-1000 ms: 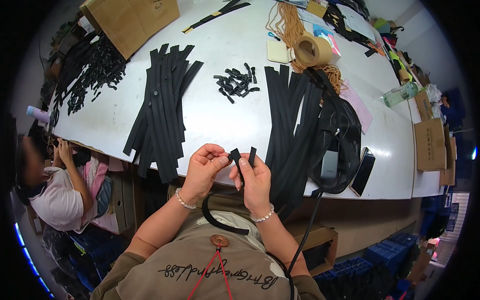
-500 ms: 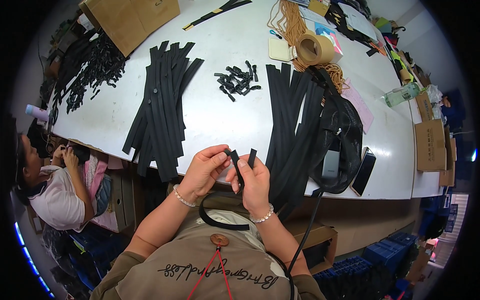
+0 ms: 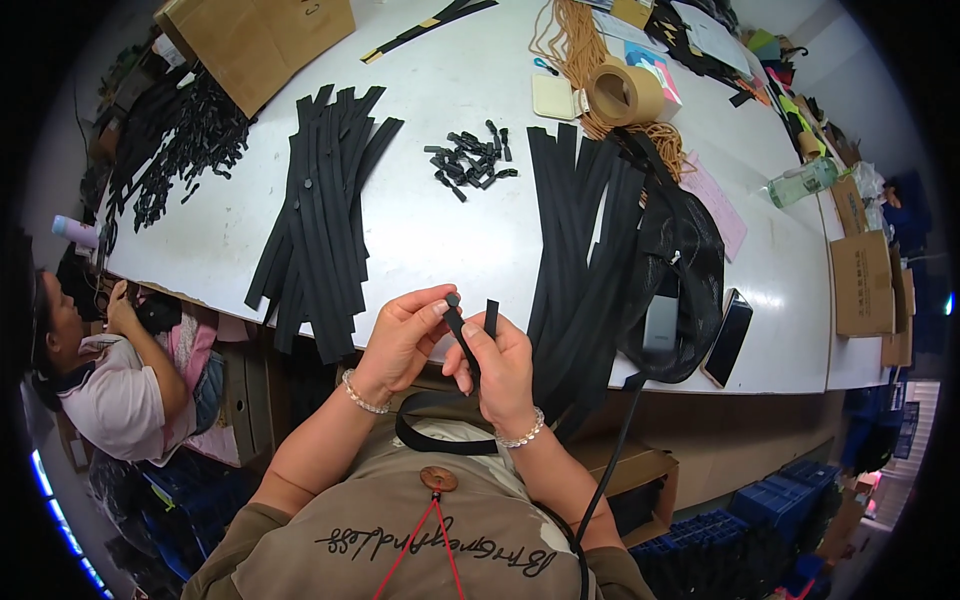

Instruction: Attaching plastic buckles or sliders to black elastic straps.

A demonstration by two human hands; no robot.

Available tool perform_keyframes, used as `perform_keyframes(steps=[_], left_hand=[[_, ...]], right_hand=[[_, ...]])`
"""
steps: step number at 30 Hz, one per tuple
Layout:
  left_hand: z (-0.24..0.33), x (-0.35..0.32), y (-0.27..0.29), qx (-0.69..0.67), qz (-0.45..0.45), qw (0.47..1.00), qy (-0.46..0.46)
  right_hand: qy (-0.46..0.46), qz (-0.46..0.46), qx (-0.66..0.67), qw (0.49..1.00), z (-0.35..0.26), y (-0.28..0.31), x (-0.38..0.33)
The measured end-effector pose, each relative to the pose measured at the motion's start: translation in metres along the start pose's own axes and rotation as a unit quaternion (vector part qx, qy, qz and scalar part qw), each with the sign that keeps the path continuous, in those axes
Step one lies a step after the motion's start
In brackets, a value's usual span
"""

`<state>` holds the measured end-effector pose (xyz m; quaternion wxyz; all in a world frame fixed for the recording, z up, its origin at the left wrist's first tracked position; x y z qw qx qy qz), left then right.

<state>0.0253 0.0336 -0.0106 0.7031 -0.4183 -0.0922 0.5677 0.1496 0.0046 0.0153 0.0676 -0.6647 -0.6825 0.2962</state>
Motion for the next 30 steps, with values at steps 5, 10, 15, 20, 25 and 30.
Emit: perform_keyframes(steps=[5, 10, 15, 20, 25, 30], left_hand=[[0.001, -0.001, -0.002, 0.04, 0.003, 0.998, -0.051], [0.0, -0.002, -0.002, 0.084, 0.01, 0.993, -0.08], [0.005, -0.002, -0.001, 0.144, 0.0, 0.981, -0.127], [0.006, -0.001, -0.001, 0.183, -0.017, 0.97, -0.157], [0.006, -0.002, -0.003, 0.186, -0.021, 0.966, -0.176], [0.008, -0.006, -0.01, 0.171, -0.003, 0.968, -0.186]], right_hand=[[-0.006, -0.005, 0.002, 1.0, -0.002, 0.0, -0.001], [-0.033, -0.004, -0.008, 0.999, -0.005, 0.001, -0.003], [-0.047, 0.0, -0.008, 0.999, -0.008, 0.0, -0.005], [-0.049, 0.008, -0.019, 0.999, -0.009, 0.001, -0.005], [-0.047, -0.004, 0.01, 0.999, -0.005, -0.001, -0.005], [-0.03, 0.007, -0.008, 0.999, -0.009, -0.004, -0.004]])
Point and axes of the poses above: each hand's wrist, its own x-axis towards the middle knuckle, its own y-axis out of the back of the hand, z = x × y, the point moved 3 cm from there along x, towards the middle knuckle, and after that the axes turned 2 degrees about -z, right-handed, at the moved point
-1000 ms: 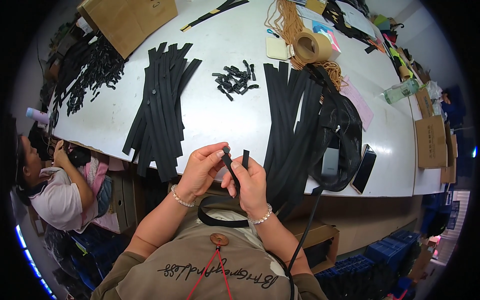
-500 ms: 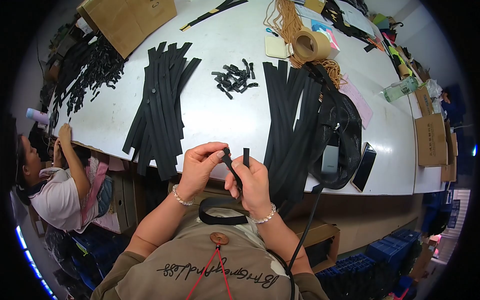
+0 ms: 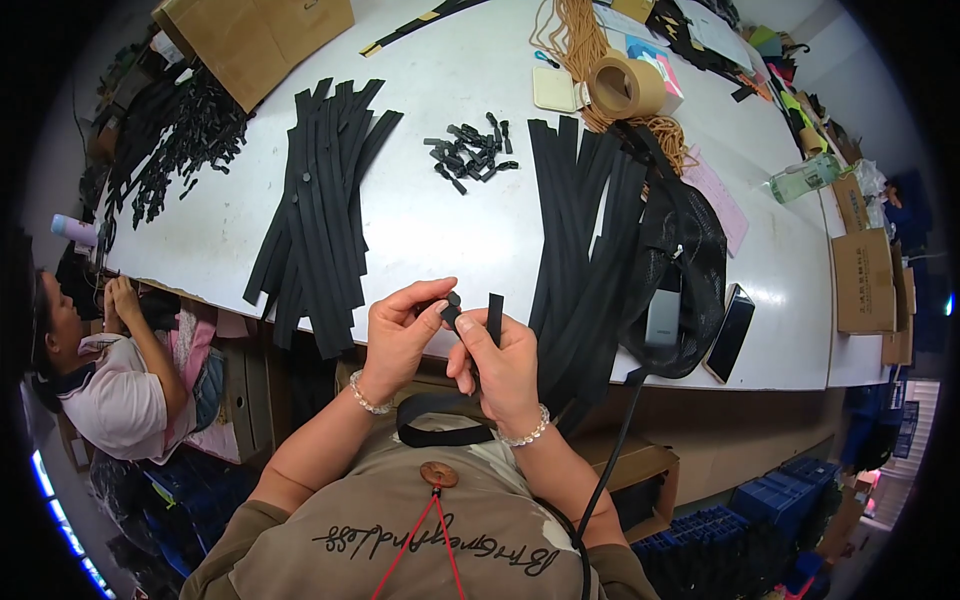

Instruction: Attaching plastic buckles or sliders to black elastic straps.

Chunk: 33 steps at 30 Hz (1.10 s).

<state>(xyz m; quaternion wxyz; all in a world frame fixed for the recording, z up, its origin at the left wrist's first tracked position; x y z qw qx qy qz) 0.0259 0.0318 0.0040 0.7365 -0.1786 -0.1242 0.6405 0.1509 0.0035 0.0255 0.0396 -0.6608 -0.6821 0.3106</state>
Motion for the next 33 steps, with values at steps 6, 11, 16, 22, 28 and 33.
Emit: perform_keyframes(steps=[6, 11, 16, 22, 28, 33], left_hand=[[-0.004, -0.002, 0.001, 0.017, -0.017, 1.0, -0.006], [-0.007, -0.005, 0.0, 0.032, 0.014, 0.999, -0.024], [-0.005, -0.003, -0.002, 0.02, 0.039, 0.999, -0.031], [-0.005, -0.004, 0.0, 0.029, 0.05, 0.998, -0.039], [-0.004, -0.005, -0.001, 0.04, 0.052, 0.996, -0.062], [-0.004, -0.005, -0.004, 0.022, 0.05, 0.997, -0.059]], right_hand=[[0.012, 0.001, 0.008, 1.0, 0.003, 0.001, 0.001], [0.044, 0.015, 0.041, 0.998, 0.01, 0.0, 0.003], [0.055, 0.04, 0.073, 0.995, 0.013, -0.006, 0.002], [0.064, 0.044, 0.065, 0.995, 0.013, -0.006, 0.003], [0.053, 0.038, 0.073, 0.995, 0.015, -0.006, 0.004], [0.056, 0.041, 0.082, 0.994, 0.015, -0.005, 0.004]])
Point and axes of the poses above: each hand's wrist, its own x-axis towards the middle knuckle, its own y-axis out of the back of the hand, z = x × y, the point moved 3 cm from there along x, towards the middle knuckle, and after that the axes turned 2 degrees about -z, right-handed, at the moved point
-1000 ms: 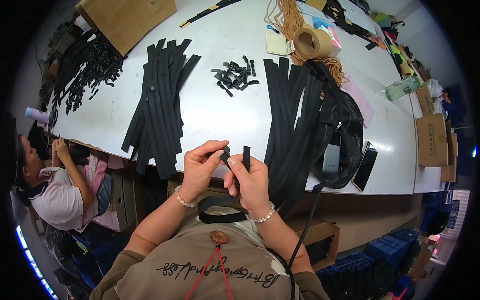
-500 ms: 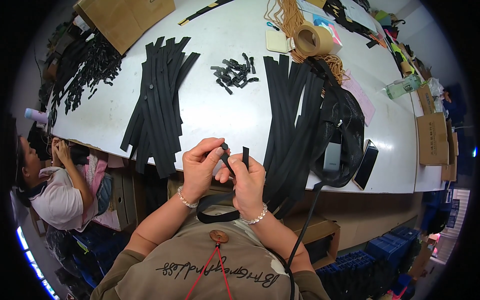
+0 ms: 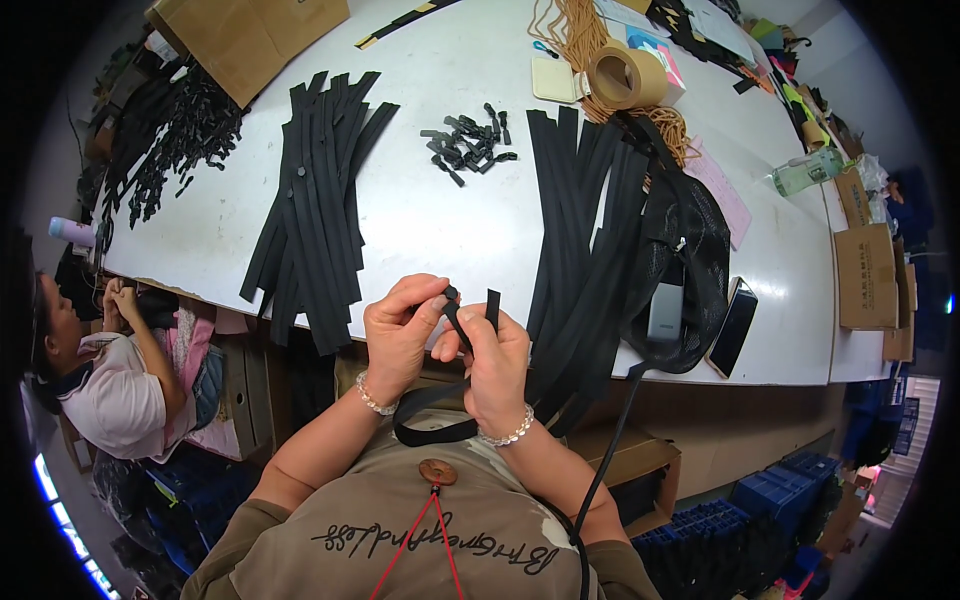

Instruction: Attaching plastic buckles or sliders to black elastic straps.

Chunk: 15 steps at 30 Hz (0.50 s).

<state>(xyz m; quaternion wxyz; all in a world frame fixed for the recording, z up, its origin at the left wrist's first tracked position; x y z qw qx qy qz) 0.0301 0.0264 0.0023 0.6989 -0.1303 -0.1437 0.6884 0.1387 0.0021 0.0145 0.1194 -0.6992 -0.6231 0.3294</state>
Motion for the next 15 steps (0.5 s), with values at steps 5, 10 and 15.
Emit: perform_keyframes(steps=[5, 10, 15], left_hand=[[0.001, -0.001, -0.0002, 0.018, -0.01, 0.999, -0.025], [0.0015, -0.0017, -0.0012, 0.016, -0.014, 1.0, -0.022], [0.0024, -0.0015, -0.0017, -0.002, -0.026, 1.0, -0.014]], right_hand=[[0.0, -0.001, 0.014, 1.0, 0.001, 0.0002, -0.0003], [-0.009, 0.002, 0.027, 1.0, 0.0018, 0.0, -0.0007], [-0.006, -0.002, 0.025, 1.0, 0.0024, -0.0007, -0.0011]])
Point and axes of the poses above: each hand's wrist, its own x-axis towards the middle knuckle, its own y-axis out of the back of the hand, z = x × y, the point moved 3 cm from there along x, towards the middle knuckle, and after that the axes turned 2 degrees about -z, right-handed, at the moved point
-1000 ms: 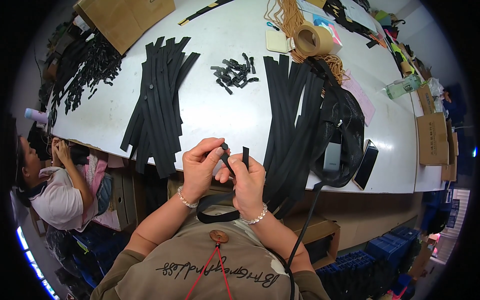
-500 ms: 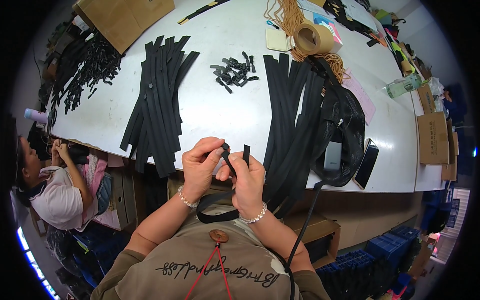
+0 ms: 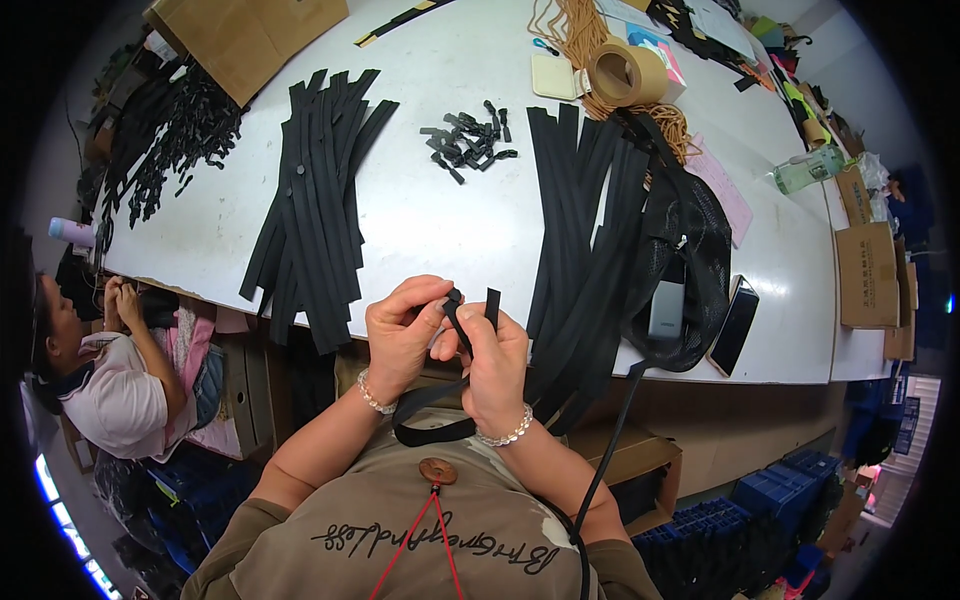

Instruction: Attaching plastic buckles or sliders to black elastic straps.

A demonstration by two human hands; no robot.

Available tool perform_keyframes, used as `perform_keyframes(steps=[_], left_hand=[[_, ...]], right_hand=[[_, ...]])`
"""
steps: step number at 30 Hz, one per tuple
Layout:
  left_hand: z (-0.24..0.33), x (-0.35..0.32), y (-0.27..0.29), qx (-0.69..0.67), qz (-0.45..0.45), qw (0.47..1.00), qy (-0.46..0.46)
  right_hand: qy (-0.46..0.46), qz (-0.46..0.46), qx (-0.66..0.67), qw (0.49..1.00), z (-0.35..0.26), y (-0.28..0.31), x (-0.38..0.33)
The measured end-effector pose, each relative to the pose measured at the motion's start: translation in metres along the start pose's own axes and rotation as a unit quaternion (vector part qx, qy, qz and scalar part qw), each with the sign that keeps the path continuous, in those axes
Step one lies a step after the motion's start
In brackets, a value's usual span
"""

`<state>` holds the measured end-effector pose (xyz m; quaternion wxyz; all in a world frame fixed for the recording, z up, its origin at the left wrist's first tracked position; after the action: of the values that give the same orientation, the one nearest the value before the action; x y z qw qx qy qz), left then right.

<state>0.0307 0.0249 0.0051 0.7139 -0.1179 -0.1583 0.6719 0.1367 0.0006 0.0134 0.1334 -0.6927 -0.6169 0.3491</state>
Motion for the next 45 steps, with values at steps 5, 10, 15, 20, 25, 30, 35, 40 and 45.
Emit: perform_keyframes(steps=[5, 10, 15, 20, 25, 30, 35, 40, 45], left_hand=[[-0.001, 0.001, -0.001, -0.019, -0.01, 0.999, 0.035], [-0.001, 0.001, -0.001, -0.014, -0.025, 0.999, 0.023], [0.003, 0.001, -0.002, -0.017, -0.032, 0.999, 0.02], [-0.001, 0.005, -0.001, -0.091, -0.027, 0.988, 0.123], [0.004, 0.006, -0.001, -0.062, -0.076, 0.983, 0.156], [0.013, 0.009, -0.01, 0.007, -0.09, 0.993, 0.078], [0.047, 0.028, -0.014, 0.043, -0.067, 0.997, 0.016], [0.053, 0.033, -0.011, -0.055, -0.045, 0.991, 0.11], [0.037, 0.022, -0.008, -0.158, -0.036, 0.966, 0.2]], right_hand=[[0.0, 0.007, -0.004, 1.0, 0.0, 0.0, 0.0], [0.007, 0.026, -0.027, 0.999, -0.001, -0.002, -0.001], [0.012, 0.022, -0.038, 0.999, -0.002, -0.003, -0.001], [0.084, -0.001, -0.108, 0.991, -0.007, -0.008, 0.004], [0.114, -0.012, -0.211, 0.971, -0.008, -0.002, 0.005], [0.166, -0.052, -0.286, 0.942, -0.02, -0.002, 0.003], [0.23, -0.098, -0.392, 0.885, -0.058, -0.026, 0.003], [0.275, -0.04, -0.333, 0.901, -0.072, -0.021, 0.006], [0.106, -0.078, -0.156, 0.979, -0.055, -0.003, 0.008]])
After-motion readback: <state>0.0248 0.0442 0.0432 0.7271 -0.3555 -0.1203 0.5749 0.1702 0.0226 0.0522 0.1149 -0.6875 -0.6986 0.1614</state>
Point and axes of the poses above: each hand's wrist, its own x-axis towards the middle knuckle, its own y-axis out of the back of the hand, z = x × y, the point moved 3 cm from there along x, towards the middle knuckle, and after that the axes turned 2 degrees about -z, right-handed, at the moved point
